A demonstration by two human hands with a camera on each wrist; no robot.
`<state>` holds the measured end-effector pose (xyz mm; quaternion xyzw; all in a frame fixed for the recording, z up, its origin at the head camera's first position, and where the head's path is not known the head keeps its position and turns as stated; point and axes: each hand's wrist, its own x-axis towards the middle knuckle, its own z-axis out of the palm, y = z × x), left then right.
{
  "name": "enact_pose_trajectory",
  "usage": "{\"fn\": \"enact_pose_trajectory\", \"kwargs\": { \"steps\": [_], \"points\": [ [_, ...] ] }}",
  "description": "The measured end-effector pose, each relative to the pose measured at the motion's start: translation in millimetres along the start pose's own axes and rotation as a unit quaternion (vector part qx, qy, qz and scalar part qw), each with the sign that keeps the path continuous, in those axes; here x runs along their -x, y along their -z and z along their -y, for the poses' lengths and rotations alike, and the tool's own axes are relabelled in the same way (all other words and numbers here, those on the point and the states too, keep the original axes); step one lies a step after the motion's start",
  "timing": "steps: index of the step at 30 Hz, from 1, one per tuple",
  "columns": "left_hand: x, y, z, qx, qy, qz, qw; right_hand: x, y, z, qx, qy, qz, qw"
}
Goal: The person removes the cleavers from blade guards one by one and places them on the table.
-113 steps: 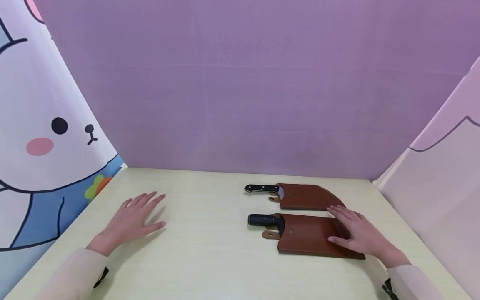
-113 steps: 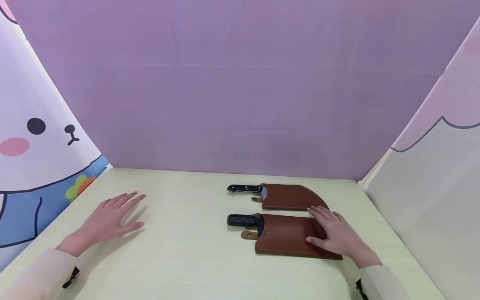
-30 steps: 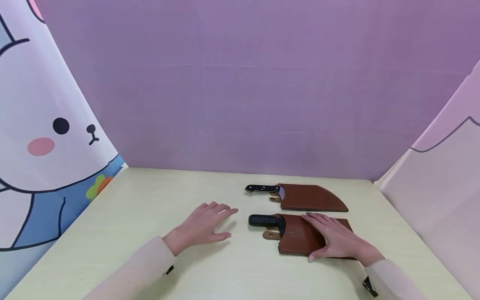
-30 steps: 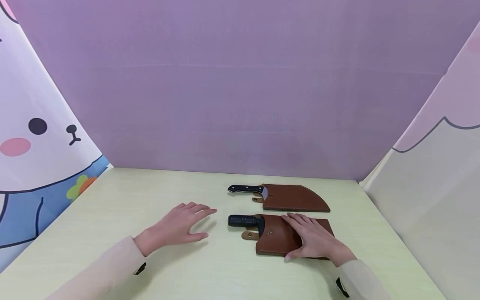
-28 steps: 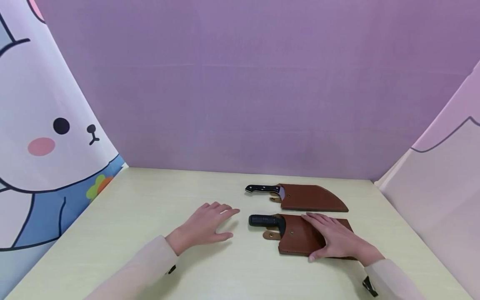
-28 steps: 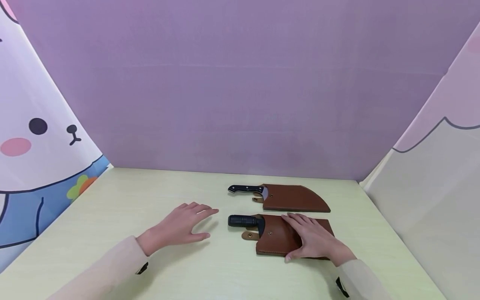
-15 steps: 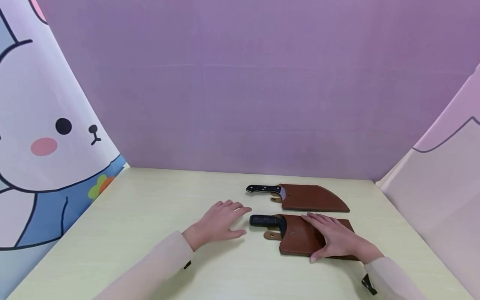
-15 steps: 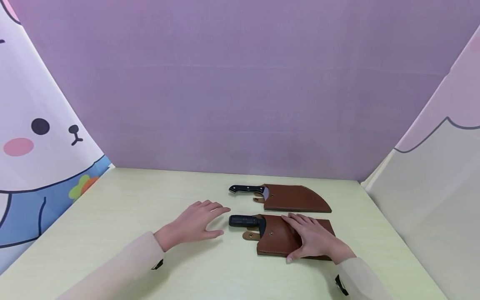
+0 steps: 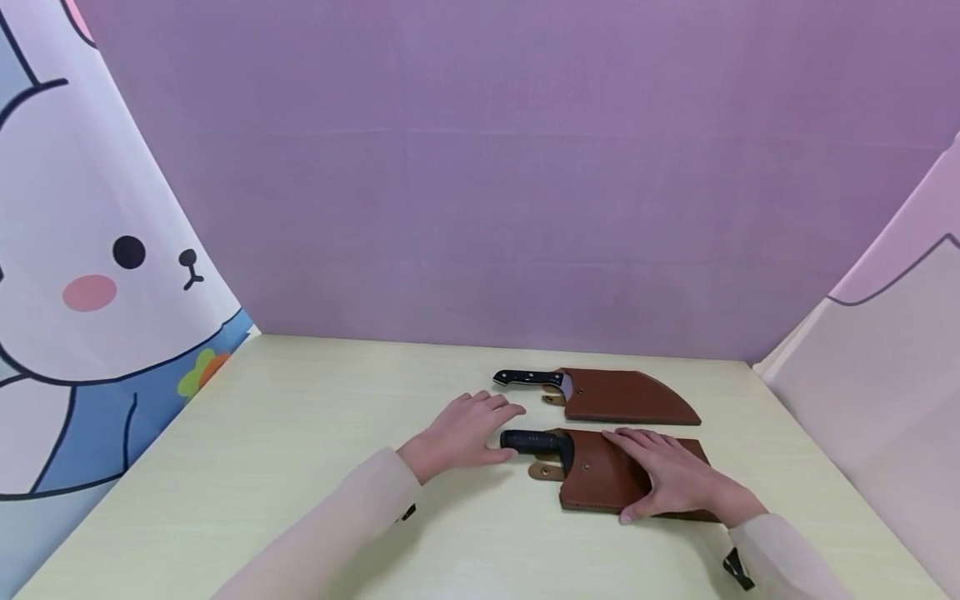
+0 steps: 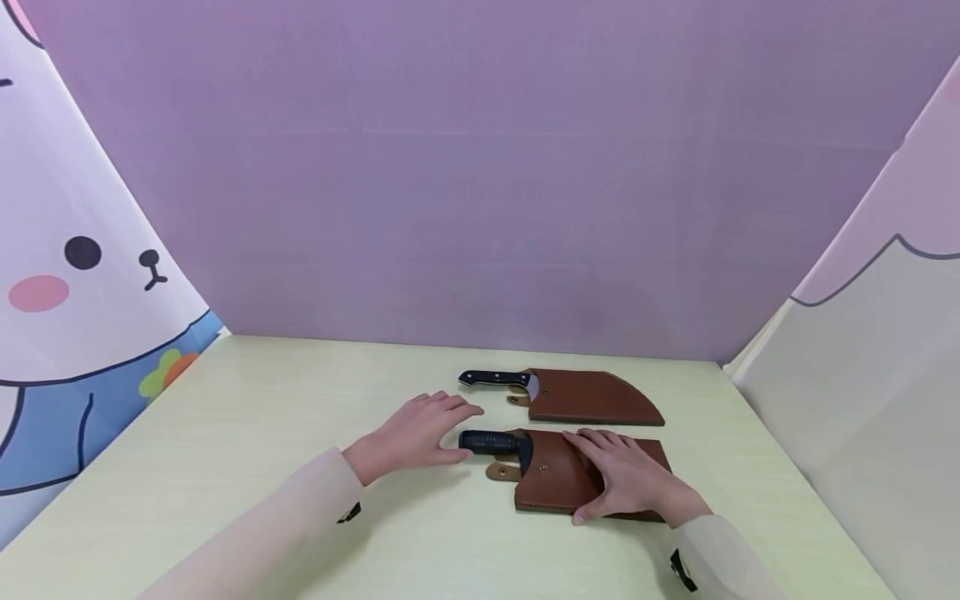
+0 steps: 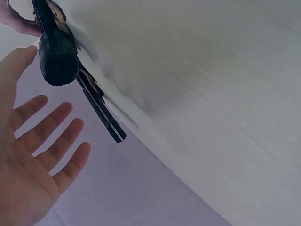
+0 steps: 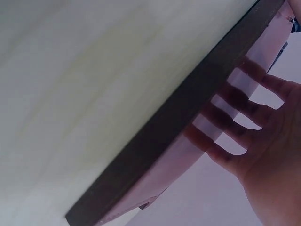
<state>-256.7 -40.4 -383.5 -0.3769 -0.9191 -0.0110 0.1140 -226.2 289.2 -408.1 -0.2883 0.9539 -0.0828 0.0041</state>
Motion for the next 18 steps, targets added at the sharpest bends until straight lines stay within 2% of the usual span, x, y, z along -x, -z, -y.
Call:
{"fn": "enact_pose_trajectory", "kwargs": {
  "steps": [11, 18],
  "points": [
    [-17.7, 0.0, -9.0, 0.017, -0.006, 0.016, 0.9997, 0.4, 0.6, 0.9, 0.001, -0.001, 0.0, 1.0],
    [-28.1, -9.3, -15.3, 0.024, -0.021, 0.034, 0.9989, 0.4, 0.0, 0.4, 0.007, 0.0, -0.002, 1.0]
  ]
}}
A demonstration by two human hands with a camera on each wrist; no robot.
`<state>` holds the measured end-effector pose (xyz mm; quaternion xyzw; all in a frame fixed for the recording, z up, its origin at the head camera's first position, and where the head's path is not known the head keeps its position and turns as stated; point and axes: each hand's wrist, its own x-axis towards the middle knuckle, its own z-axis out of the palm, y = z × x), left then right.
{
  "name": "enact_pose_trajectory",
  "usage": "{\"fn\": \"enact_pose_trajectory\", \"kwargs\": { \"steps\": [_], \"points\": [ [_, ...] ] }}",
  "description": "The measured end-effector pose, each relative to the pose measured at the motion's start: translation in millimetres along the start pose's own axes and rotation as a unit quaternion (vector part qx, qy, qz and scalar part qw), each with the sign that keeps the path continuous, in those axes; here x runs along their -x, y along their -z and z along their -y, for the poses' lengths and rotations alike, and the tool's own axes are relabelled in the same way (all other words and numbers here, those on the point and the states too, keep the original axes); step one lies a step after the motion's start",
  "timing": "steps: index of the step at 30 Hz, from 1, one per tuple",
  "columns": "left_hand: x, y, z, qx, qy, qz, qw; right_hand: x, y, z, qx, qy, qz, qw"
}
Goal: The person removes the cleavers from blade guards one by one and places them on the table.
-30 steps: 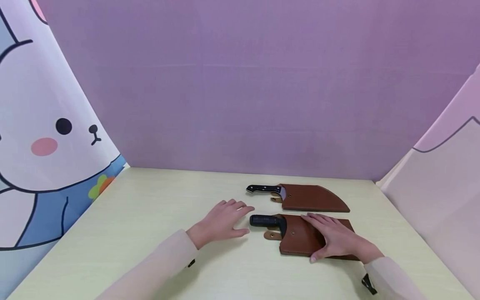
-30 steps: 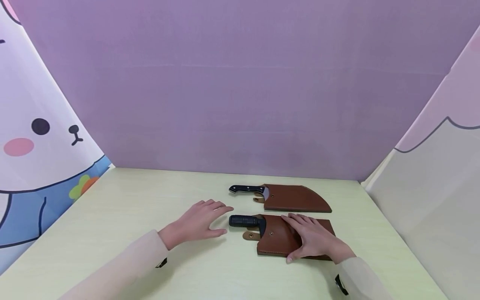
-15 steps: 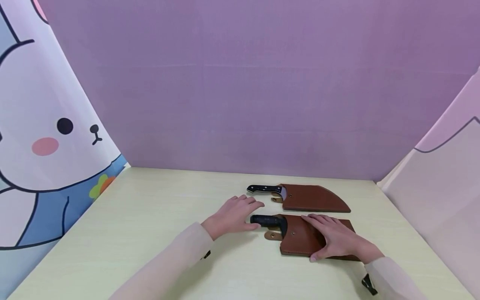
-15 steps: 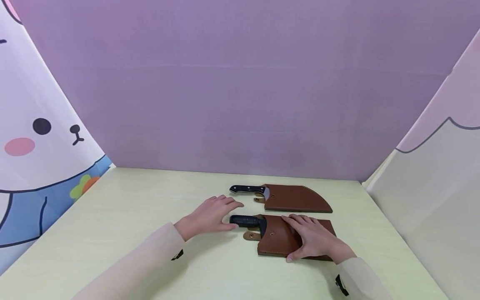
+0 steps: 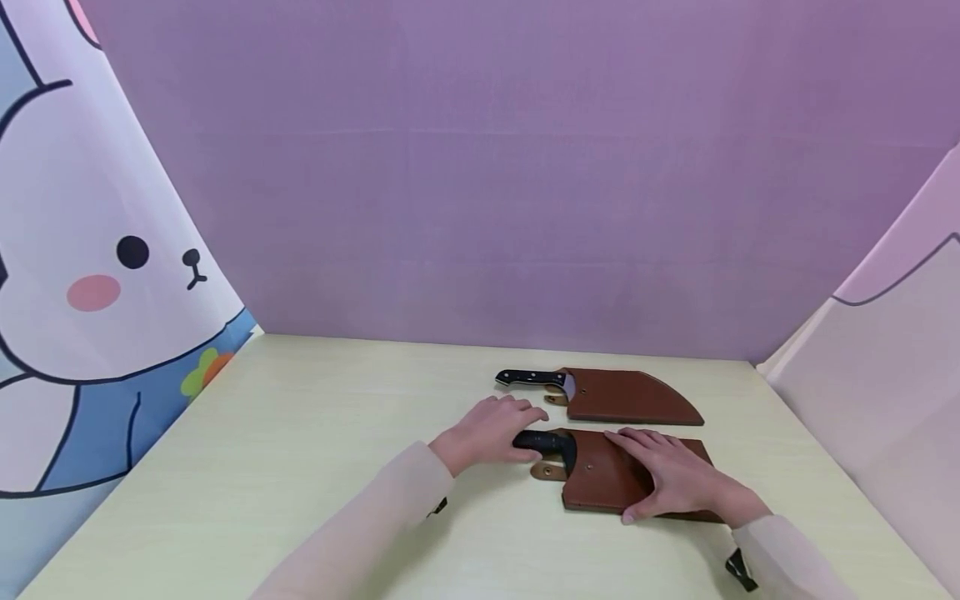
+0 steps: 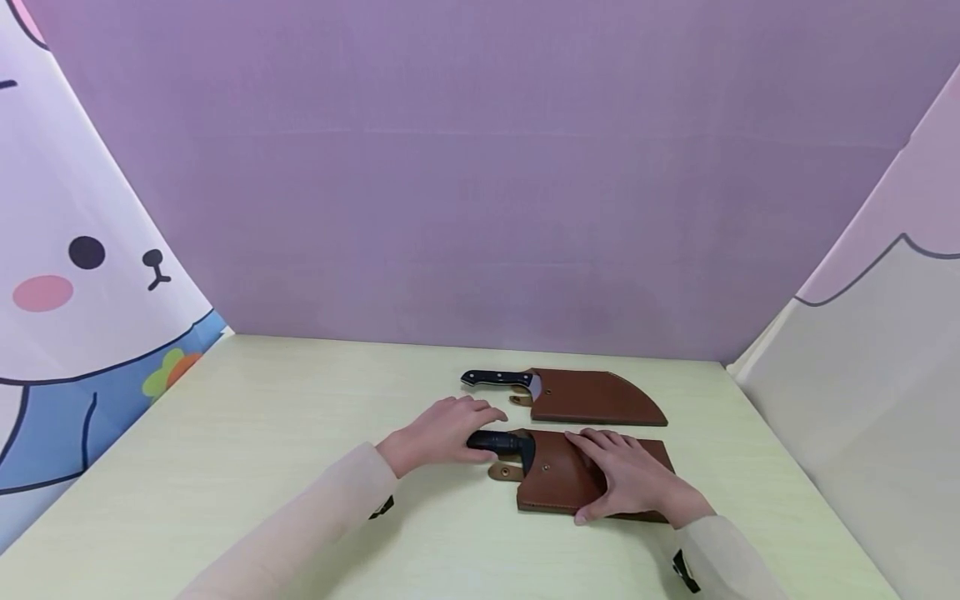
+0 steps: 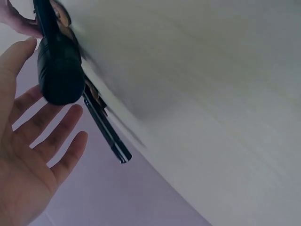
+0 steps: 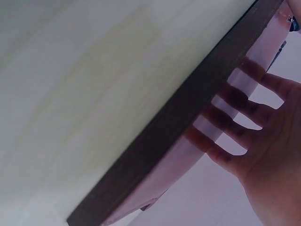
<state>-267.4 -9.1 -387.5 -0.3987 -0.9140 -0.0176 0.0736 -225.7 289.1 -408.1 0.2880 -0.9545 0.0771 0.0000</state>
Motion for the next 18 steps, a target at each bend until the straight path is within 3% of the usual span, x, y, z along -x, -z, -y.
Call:
{"fn": "enact_pose_trajectory", "kwargs": {
  "steps": [8, 18],
  "points": [
    [-8.4, -8.9, -3.4, 0.034, -0.015, 0.011, 0.9993, -0.4, -0.7, -1.2, -0.002, 0.0, 0.0, 1.0],
    [-12.6, -13.9, -7.8, 0.071, -0.009, 0.039, 0.9967, -0.6, -2.1, -3.6, -0.001, 0.0, -0.001, 1.0]
  ]
}}
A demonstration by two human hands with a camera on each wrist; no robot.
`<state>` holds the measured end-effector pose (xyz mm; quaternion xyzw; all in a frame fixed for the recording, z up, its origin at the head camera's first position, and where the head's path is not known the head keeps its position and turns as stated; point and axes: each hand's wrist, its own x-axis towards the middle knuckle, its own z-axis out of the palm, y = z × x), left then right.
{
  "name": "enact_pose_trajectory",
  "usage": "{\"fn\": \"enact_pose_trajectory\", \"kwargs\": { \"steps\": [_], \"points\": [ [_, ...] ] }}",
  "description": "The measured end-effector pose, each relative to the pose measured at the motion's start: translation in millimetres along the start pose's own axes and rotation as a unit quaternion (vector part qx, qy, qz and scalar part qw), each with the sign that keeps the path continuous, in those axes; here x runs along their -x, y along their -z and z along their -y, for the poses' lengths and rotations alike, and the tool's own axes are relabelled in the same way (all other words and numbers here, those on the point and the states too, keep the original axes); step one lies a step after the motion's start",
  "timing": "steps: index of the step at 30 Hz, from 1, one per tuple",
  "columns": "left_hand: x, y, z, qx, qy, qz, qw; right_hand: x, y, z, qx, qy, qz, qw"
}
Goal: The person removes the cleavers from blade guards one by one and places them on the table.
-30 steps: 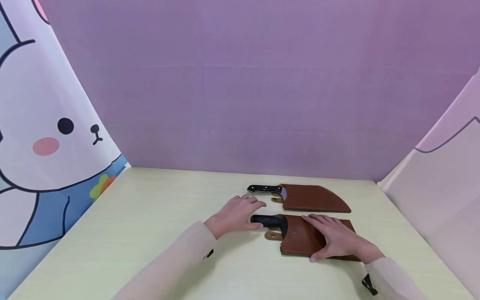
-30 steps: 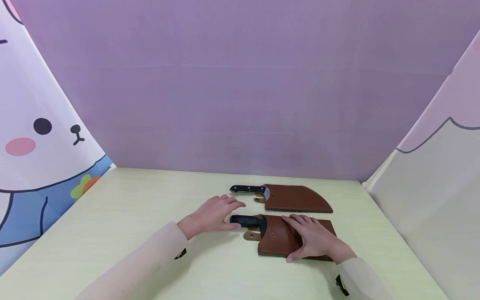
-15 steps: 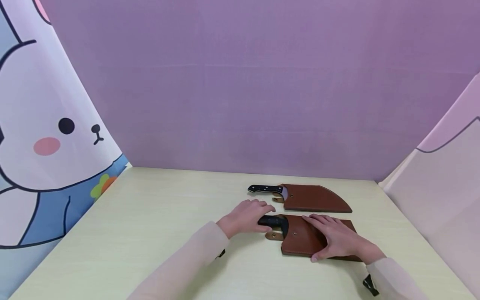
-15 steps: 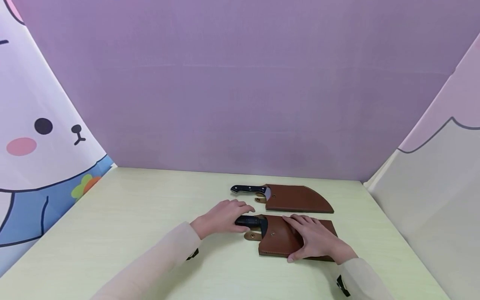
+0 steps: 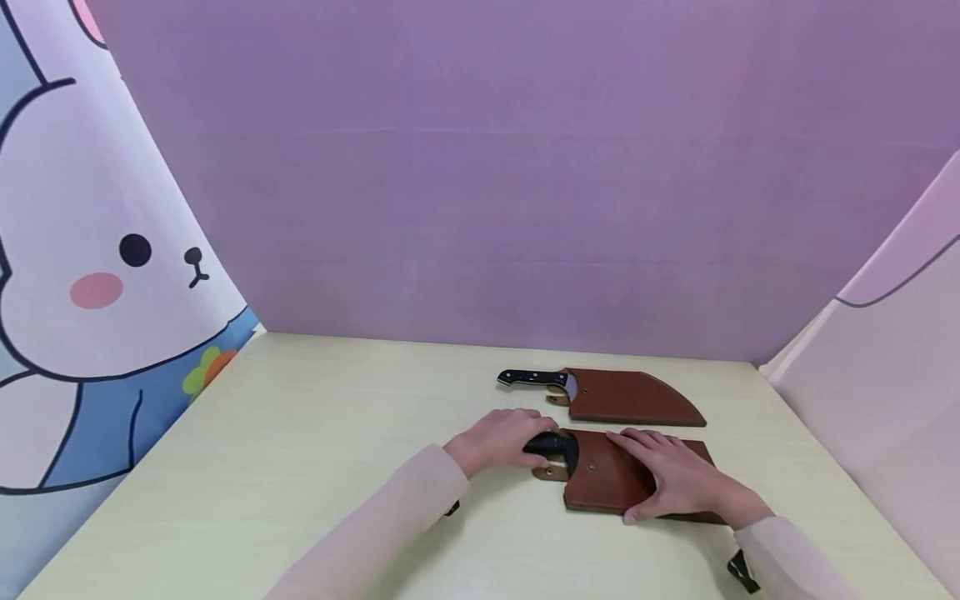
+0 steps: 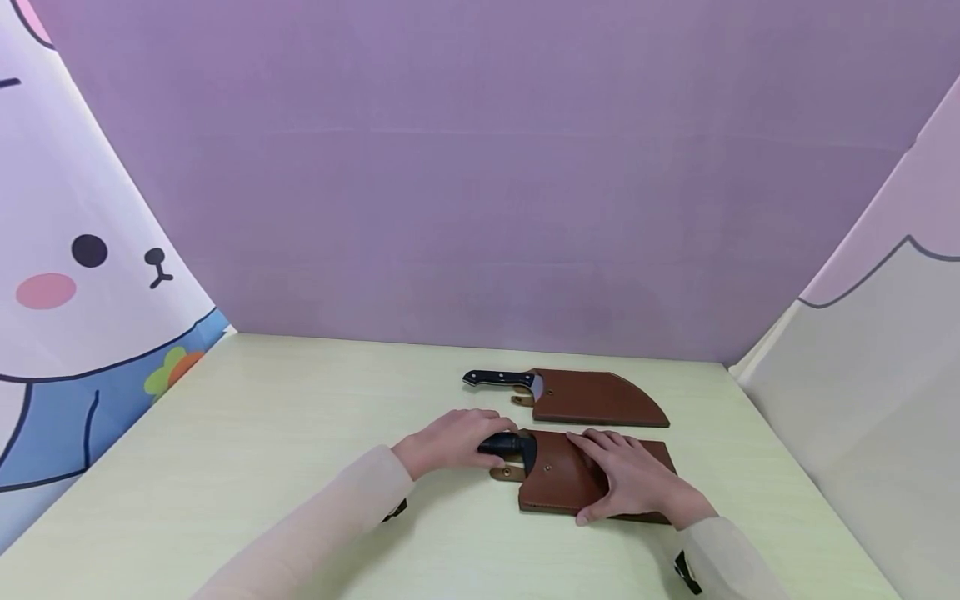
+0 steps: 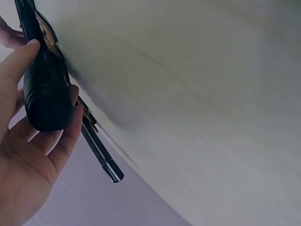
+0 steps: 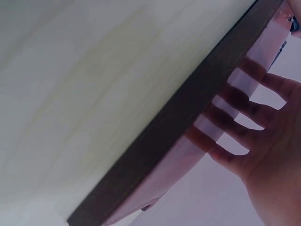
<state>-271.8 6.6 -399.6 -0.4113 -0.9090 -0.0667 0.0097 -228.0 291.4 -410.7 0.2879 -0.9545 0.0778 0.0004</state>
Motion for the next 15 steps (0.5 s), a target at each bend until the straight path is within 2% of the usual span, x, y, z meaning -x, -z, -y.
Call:
{"fn": "enact_pose_trajectory", "kwargs": {
  "steps": [7, 15],
  "points": [
    [-2.3, -1.3, -0.3, 0.003, 0.004, 0.001, 1.0, -0.1, -0.5, -0.8, 0.001, 0.003, -0.01, 1.0],
    [-3.9, -0.7, 2.3, 0.009, -0.01, 0.004, 0.9999, -0.5, -1.5, -1.5, 0.007, 0.012, -0.031, 0.999]
  ]
}}
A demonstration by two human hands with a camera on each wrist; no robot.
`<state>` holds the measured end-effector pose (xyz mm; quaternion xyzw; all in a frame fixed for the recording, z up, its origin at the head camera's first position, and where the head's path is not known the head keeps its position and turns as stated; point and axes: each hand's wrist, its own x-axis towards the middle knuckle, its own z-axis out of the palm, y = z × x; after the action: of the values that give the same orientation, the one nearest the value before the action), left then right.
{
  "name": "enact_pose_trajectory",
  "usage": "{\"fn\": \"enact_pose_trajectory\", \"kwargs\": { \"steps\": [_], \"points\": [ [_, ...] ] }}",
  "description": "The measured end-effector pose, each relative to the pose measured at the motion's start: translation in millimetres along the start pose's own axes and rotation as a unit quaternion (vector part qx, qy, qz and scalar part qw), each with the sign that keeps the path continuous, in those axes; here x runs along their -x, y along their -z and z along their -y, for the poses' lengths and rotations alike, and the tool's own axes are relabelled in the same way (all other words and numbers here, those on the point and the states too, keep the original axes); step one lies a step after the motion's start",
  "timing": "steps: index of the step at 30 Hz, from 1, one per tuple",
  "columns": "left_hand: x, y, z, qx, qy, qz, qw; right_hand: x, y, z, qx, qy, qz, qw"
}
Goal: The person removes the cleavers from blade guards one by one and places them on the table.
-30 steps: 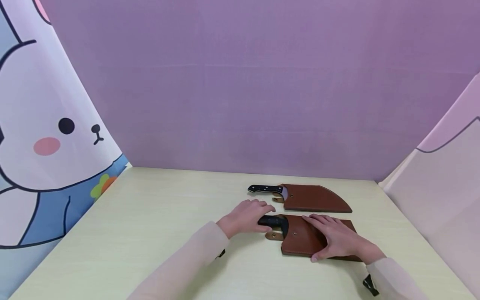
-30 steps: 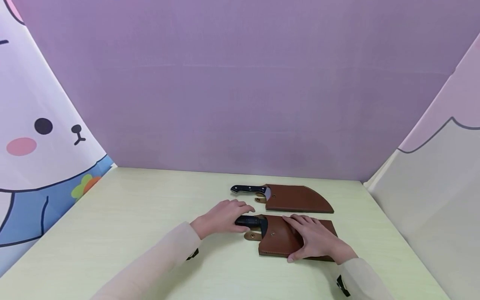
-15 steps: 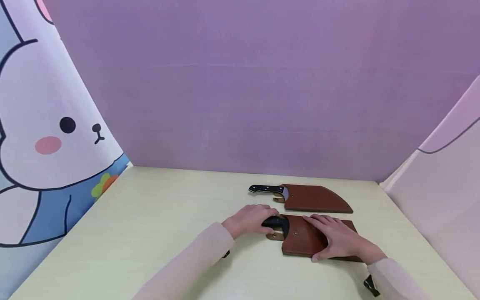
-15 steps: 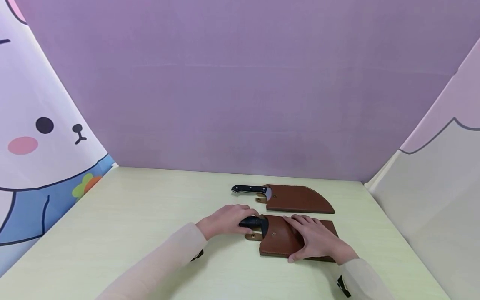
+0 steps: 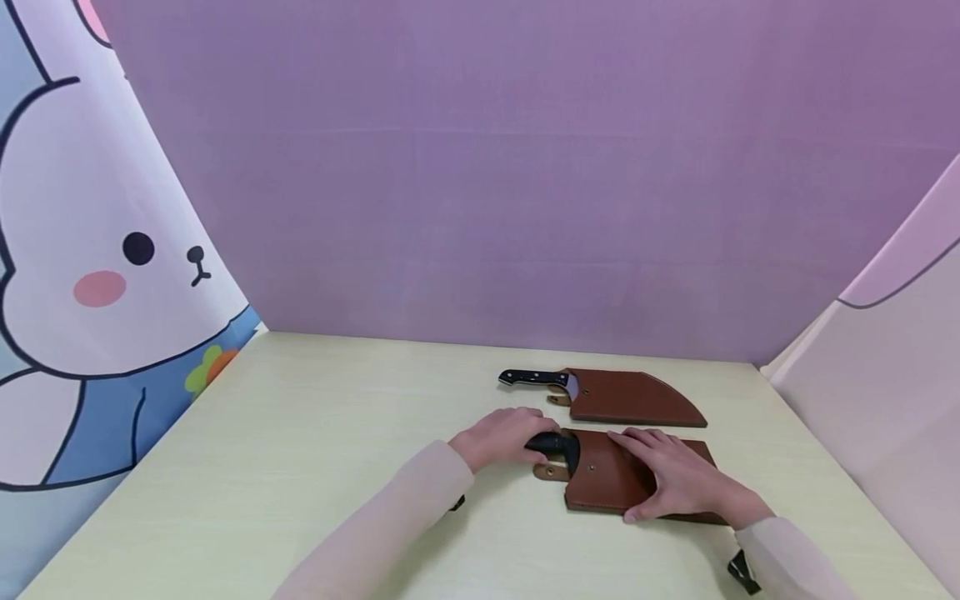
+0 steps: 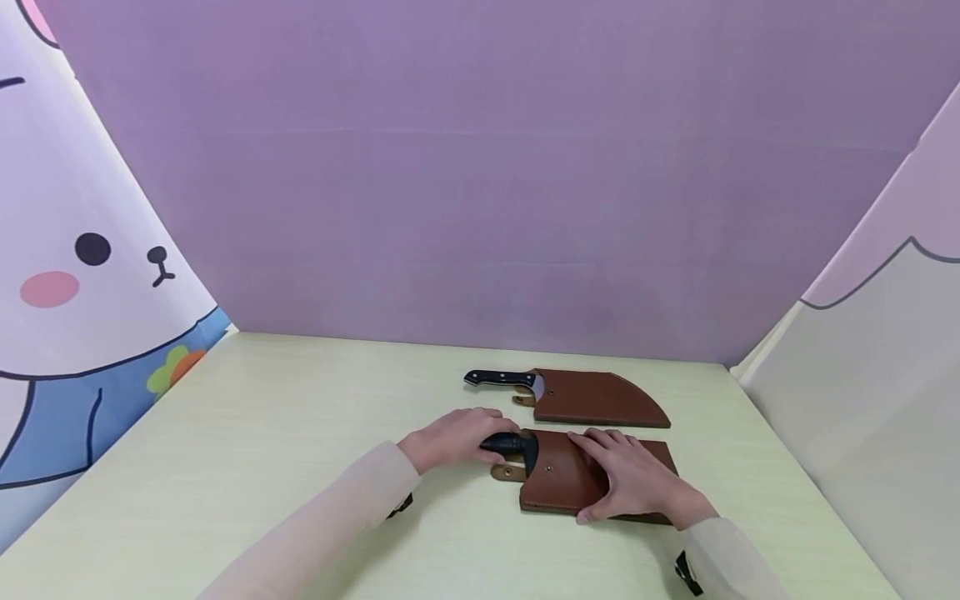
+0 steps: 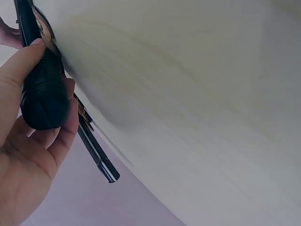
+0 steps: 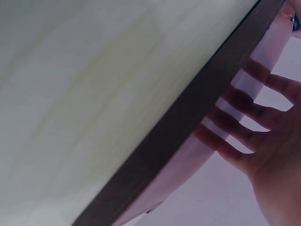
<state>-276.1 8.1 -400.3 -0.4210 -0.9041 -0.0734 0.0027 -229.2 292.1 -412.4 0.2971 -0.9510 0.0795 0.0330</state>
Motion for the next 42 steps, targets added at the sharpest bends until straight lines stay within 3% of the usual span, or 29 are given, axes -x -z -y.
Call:
{"fn": "enact_pose_trajectory", "kwargs": {
  "steps": [13, 26, 42],
  "points": [
    [-1.0, 3.4, 0.3, -0.007, -0.009, 0.021, 0.9997, -0.3, 1.0, 0.4, 0.021, 0.008, -0.033, 0.999],
    [-1.2, 1.2, 3.6, 0.004, -0.022, 0.011, 0.9997, -0.3, 5.3, 1.8, 0.03, 0.013, -0.04, 0.999],
    [6.4, 13.0, 3.5, -0.007, -0.025, 0.001, 0.9996, -3.3, 15.6, 8.6, 0.047, 0.035, -0.059, 0.997]
  ]
}}
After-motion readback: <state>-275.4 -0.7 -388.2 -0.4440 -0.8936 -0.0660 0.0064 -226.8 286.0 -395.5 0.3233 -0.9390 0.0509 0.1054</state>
